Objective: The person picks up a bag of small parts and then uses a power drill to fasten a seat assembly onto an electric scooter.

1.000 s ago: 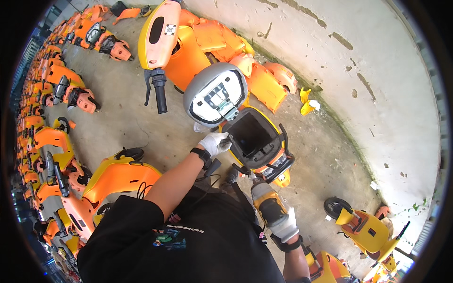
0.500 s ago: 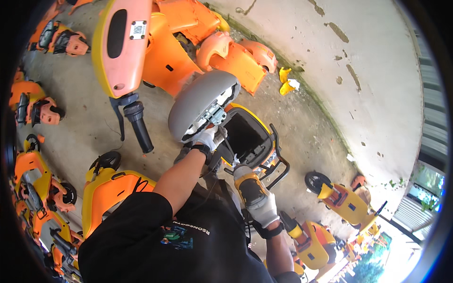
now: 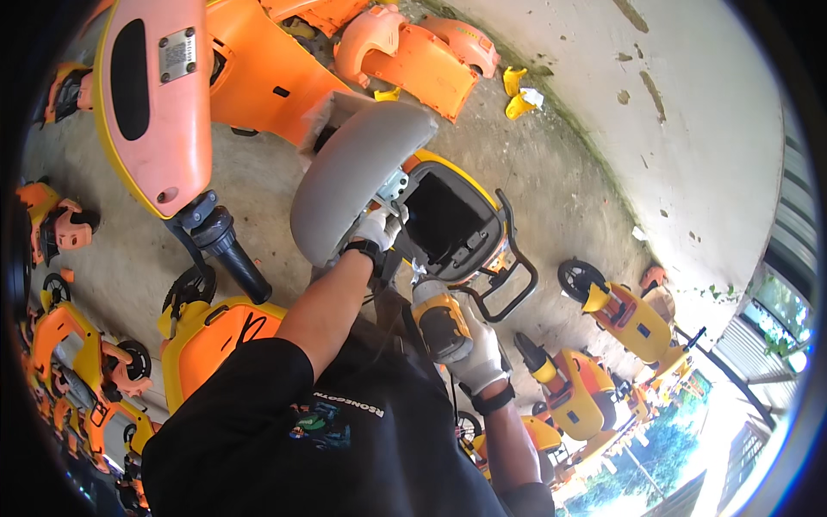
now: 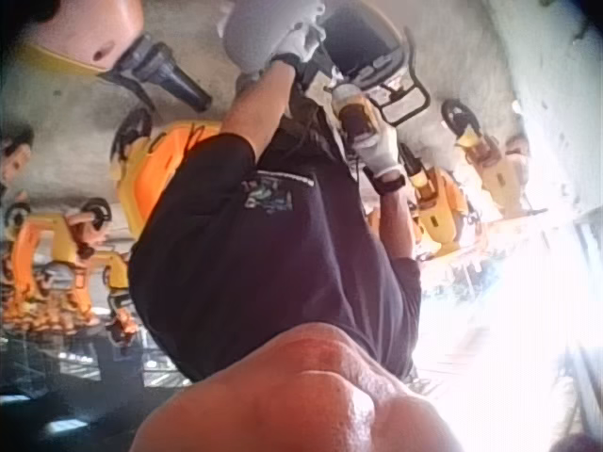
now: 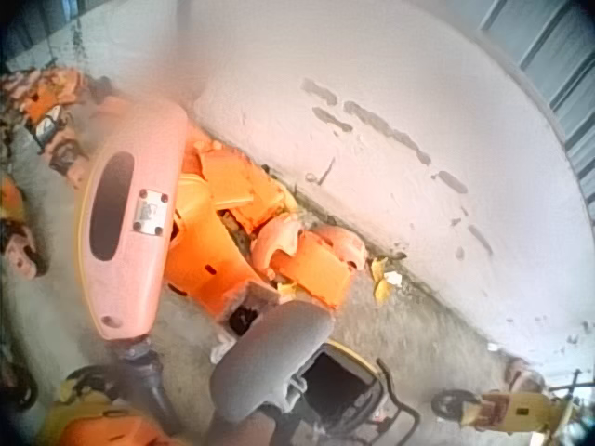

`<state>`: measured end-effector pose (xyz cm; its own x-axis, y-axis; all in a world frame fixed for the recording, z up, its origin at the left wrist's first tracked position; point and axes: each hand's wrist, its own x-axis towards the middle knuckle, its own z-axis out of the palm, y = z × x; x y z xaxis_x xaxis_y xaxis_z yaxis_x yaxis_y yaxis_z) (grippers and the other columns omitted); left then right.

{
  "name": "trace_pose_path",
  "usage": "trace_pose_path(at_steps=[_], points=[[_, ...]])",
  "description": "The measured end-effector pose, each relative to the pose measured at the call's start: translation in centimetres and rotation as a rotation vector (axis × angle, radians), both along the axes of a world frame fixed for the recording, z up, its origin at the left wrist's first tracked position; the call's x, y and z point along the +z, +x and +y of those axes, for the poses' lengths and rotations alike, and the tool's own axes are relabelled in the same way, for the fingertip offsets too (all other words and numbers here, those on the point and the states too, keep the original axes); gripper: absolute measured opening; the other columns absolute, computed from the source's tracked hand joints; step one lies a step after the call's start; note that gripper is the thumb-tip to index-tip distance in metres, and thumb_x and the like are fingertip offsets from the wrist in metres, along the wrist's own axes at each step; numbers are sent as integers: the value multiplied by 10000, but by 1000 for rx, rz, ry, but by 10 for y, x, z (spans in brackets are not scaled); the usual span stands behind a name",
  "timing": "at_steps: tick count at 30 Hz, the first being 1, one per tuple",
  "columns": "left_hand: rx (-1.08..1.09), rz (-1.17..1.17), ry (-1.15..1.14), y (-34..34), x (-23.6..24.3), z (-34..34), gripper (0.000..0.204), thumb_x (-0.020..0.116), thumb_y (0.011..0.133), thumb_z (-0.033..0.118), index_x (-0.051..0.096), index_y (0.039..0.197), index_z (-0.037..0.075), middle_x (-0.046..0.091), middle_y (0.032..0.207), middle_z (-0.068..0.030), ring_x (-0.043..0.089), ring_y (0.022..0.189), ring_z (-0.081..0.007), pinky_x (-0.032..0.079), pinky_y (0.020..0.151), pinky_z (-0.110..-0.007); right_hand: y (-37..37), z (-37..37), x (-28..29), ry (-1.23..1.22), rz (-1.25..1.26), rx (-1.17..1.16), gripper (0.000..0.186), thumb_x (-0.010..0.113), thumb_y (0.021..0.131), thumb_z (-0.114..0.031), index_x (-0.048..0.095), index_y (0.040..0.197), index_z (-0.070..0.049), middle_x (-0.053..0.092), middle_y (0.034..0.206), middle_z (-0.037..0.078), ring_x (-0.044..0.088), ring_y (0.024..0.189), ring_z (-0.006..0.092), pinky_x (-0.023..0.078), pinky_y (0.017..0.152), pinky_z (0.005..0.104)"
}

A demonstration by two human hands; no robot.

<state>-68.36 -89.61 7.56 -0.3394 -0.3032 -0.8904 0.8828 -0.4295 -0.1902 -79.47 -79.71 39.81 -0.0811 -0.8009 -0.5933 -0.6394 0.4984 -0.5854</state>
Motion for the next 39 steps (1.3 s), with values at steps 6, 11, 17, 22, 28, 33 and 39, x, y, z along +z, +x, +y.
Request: trace_pose_path(at_steps=[6, 11, 17, 22, 28, 33, 39], points=[[-70, -19, -96, -3, 14, -3, 110, 429, 926, 18, 531, 959, -7, 590, 825, -135, 638, 723, -254, 603, 677, -377, 0, -5, 2, 22, -11, -18, 541, 753, 688, -200, 536, 1145, -9, 676, 900, 159, 668, 876, 291, 519, 743, 312], [-45, 27, -106, 1, 13, -2, 124, 420, 965, 91, 506, 959, 2, 573, 810, -132, 628, 712, -254, 595, 678, -412, -4, -10, 10, 26, -15, 18, 532, 748, 684, -174, 545, 1147, -12, 678, 924, 152, 675, 882, 253, 518, 748, 303], [-139, -35, -11, 2, 40, -19, 106, 447, 935, 37, 519, 1010, 16, 586, 846, -144, 633, 753, -290, 581, 710, -469, -15, -33, 31, -11, -13, 90, 470, 730, 677, -138, 576, 1098, 1, 680, 859, 147, 684, 833, 237, 511, 724, 300], [-50, -13, 64, 0, 49, -29, 124, 442, 952, 70, 539, 1009, 17, 599, 867, -148, 632, 772, -296, 583, 711, -447, -29, -48, 33, -61, -29, 216, 428, 676, 739, -109, 562, 1135, 4, 668, 963, 141, 659, 914, 206, 493, 789, 284], [-130, 112, 23, 9, 40, -28, 196, 429, 970, 129, 557, 977, -19, 642, 873, -179, 663, 790, -293, 594, 734, -423, -43, -69, 48, -143, 0, 288, 350, 675, 740, -75, 575, 1067, 1, 649, 957, 108, 624, 867, 223, 493, 803, 302], [-79, 91, 63, 5, 40, -26, 189, 456, 963, 138, 563, 992, -14, 642, 901, -172, 661, 797, -297, 588, 749, -425, -46, -67, 43, -92, -50, 185, 339, 675, 721, -81, 582, 1038, -5, 649, 908, 115, 623, 812, 251, 497, 762, 299], [-40, -32, 30, 11, 13, -16, 171, 380, 964, 76, 546, 974, 38, 633, 838, -126, 650, 723, -245, 585, 645, -395, -29, -38, 3, -80, -30, 182, 431, 704, 664, -135, 585, 1065, -30, 648, 828, 170, 644, 809, 328, 511, 709, 326]])
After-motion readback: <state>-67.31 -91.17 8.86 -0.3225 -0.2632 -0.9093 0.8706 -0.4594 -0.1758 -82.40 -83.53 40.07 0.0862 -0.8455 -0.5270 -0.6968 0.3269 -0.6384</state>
